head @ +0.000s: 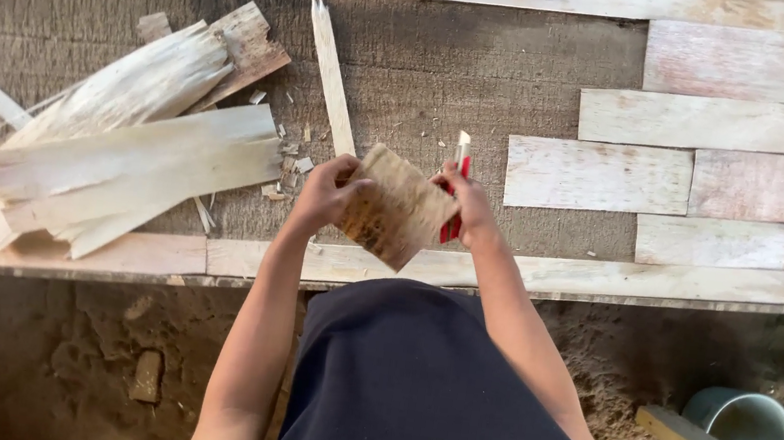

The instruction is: Trimming thin wood strips with a utility knife and arranging them on a workbench.

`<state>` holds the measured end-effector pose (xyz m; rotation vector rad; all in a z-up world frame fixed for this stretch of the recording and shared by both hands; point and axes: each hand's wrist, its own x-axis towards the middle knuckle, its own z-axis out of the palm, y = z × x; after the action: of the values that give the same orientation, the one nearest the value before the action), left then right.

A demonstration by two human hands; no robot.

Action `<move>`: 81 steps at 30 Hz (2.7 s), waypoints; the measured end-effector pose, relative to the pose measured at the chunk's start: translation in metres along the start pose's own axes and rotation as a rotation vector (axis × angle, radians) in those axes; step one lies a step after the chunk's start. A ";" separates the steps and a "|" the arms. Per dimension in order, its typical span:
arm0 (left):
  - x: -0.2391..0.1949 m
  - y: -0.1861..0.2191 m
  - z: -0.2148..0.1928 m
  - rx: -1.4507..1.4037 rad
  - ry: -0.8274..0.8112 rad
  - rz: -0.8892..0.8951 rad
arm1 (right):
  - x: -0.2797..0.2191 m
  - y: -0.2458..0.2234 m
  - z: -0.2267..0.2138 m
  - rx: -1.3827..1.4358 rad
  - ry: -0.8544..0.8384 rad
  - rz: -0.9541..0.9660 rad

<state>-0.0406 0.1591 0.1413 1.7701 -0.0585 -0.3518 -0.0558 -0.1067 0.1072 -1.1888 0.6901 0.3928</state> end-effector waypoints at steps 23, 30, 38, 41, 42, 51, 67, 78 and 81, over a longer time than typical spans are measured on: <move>-0.012 -0.040 0.089 0.417 -0.102 0.542 | -0.032 0.102 -0.082 0.011 0.353 -0.092; 0.015 -0.076 0.131 0.102 -0.185 -0.226 | -0.044 0.070 -0.122 -0.069 0.309 -0.072; 0.030 -0.064 0.220 -0.132 -0.037 -0.291 | -0.027 0.009 -0.203 -0.215 0.297 -0.095; 0.040 -0.048 0.249 -0.154 -0.008 -0.290 | -0.007 -0.005 -0.240 -0.271 0.314 -0.149; 0.044 -0.045 0.258 -0.176 0.010 -0.279 | 0.001 -0.009 -0.252 -0.305 0.339 -0.193; 0.116 -0.002 0.312 0.012 0.020 -0.257 | 0.044 -0.061 -0.319 -0.321 0.354 -0.223; 0.333 0.052 0.365 0.213 0.085 -0.234 | 0.227 -0.205 -0.353 -0.578 0.375 -0.196; 0.431 -0.016 0.401 0.294 0.026 -0.283 | 0.318 -0.238 -0.377 -0.781 0.375 -0.198; 0.439 -0.018 0.398 0.289 0.049 -0.275 | 0.311 -0.241 -0.371 -0.769 0.381 -0.179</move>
<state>0.2684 -0.3133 -0.0399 2.0772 0.1788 -0.5187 0.2167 -0.5590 -0.0075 -2.0761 0.7747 0.2859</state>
